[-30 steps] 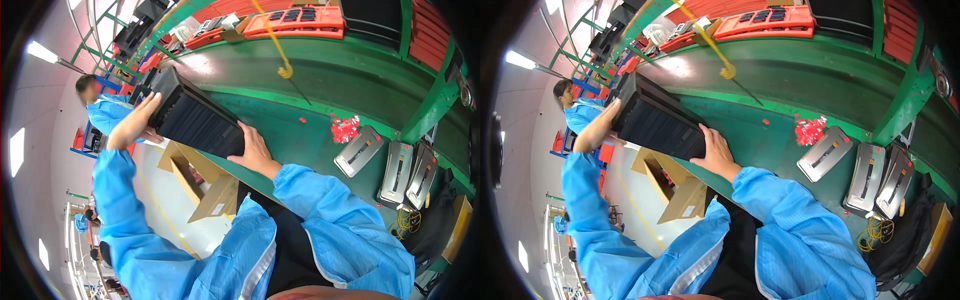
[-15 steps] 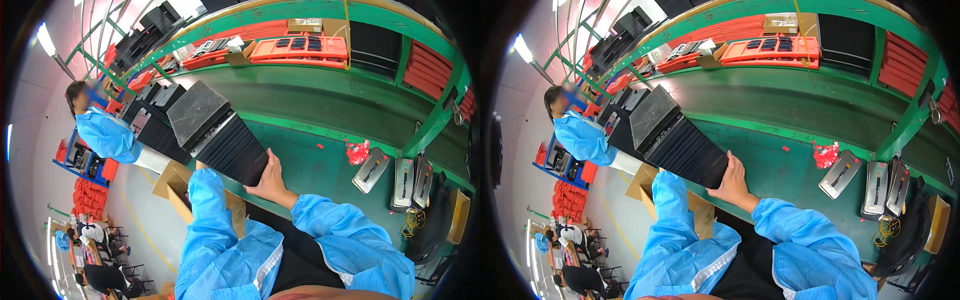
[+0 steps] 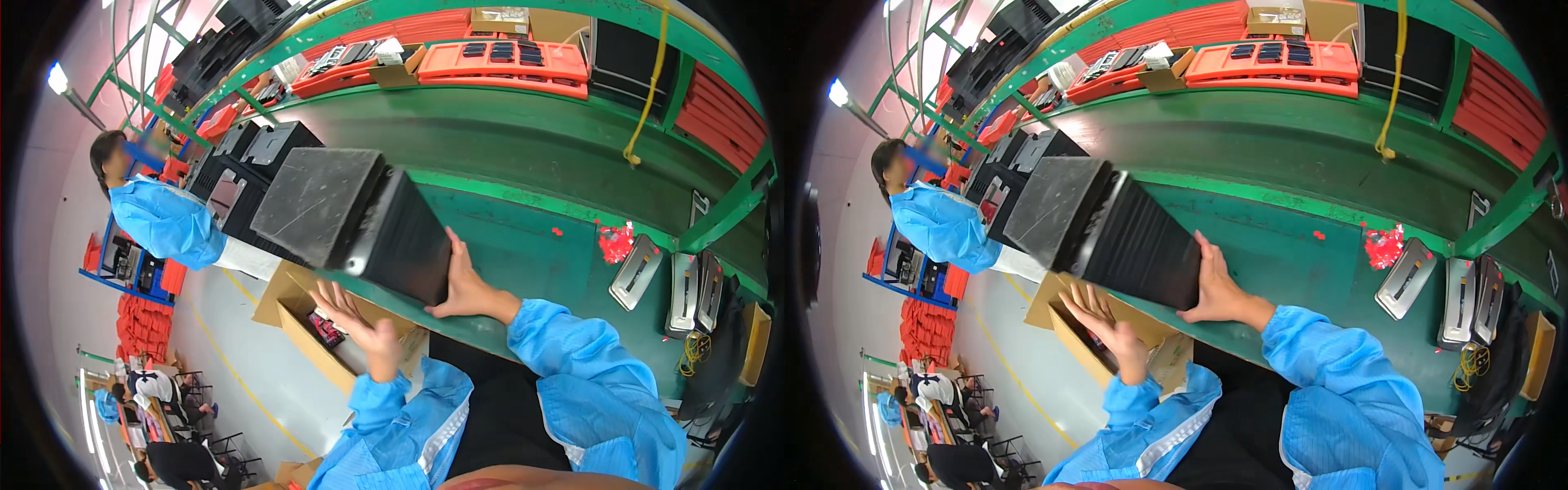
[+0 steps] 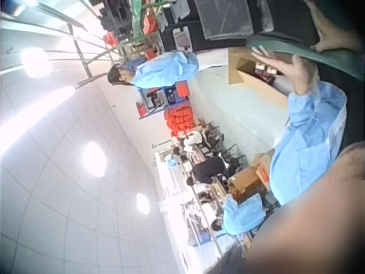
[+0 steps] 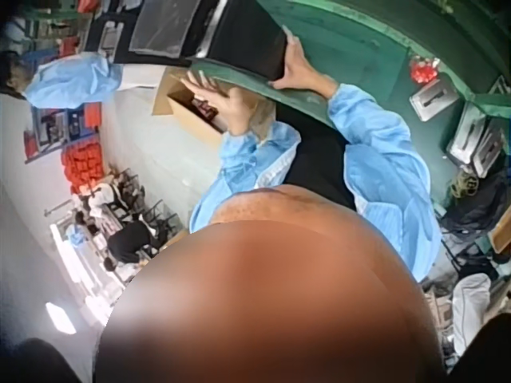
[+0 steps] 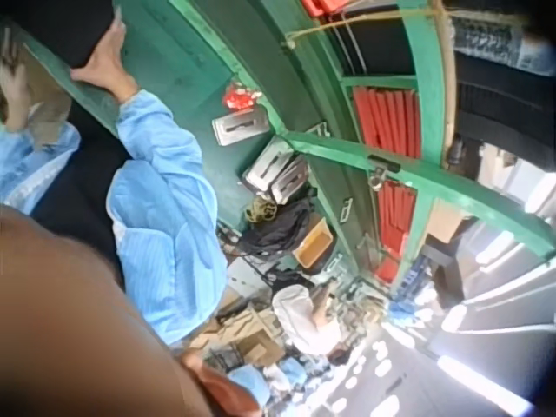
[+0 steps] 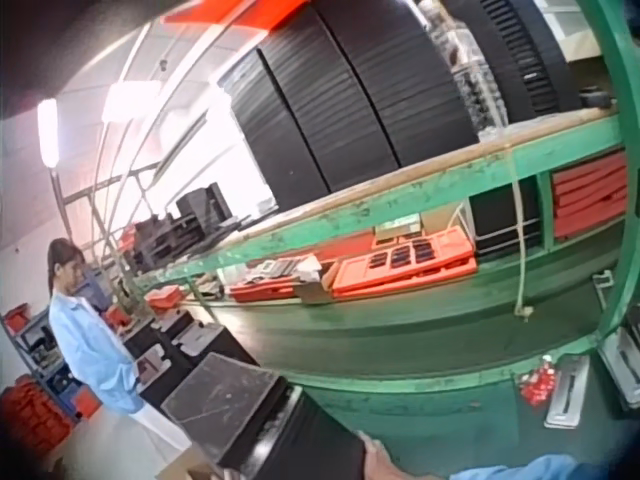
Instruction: Assembling smartphone components and placing them into racks on a factory production line.
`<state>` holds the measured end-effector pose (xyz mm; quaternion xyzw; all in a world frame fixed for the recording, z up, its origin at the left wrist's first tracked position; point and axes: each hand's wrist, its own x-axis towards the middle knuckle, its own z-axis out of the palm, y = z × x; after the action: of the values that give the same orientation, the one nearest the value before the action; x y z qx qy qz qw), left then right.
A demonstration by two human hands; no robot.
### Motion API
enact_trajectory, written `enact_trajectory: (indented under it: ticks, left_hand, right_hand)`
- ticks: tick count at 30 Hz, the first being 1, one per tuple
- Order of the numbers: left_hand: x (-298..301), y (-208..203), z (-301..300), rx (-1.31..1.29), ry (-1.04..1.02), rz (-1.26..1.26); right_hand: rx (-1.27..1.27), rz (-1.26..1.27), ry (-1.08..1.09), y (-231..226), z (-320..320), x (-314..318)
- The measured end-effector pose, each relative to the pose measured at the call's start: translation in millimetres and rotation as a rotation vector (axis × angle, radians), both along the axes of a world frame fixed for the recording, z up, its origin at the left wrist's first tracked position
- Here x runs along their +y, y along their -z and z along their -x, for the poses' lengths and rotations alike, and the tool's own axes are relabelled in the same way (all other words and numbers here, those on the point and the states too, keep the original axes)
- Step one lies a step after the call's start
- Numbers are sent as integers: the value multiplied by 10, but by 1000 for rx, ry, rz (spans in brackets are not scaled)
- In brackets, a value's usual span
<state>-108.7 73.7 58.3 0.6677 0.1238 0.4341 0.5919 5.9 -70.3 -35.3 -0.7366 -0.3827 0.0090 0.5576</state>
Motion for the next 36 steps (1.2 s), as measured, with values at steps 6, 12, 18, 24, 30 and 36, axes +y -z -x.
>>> enact_trajectory:
  ticks: [6,12,18,24,30,36]
  left_hand:
    - [111,410,-154,154,-161,-255]
    - [932,626,-416,208,-347,-347]
    - [1626,1046,-753,133,-362,-267]
    - [1848,788,-1182,173,-568,-452]
    - [1946,765,-1261,251,-672,-322]
    - [986,231,-1040,372,-659,-1222]
  right_hand:
    - [-38,-83,123,139,60,971]
    - [-77,-152,161,264,102,1868]
    - [-120,-125,210,299,-188,2376]
    - [-5,-63,-206,250,-957,2345]
    - [469,-402,-396,405,-901,1727]
    - [596,-390,-317,397,-625,631]
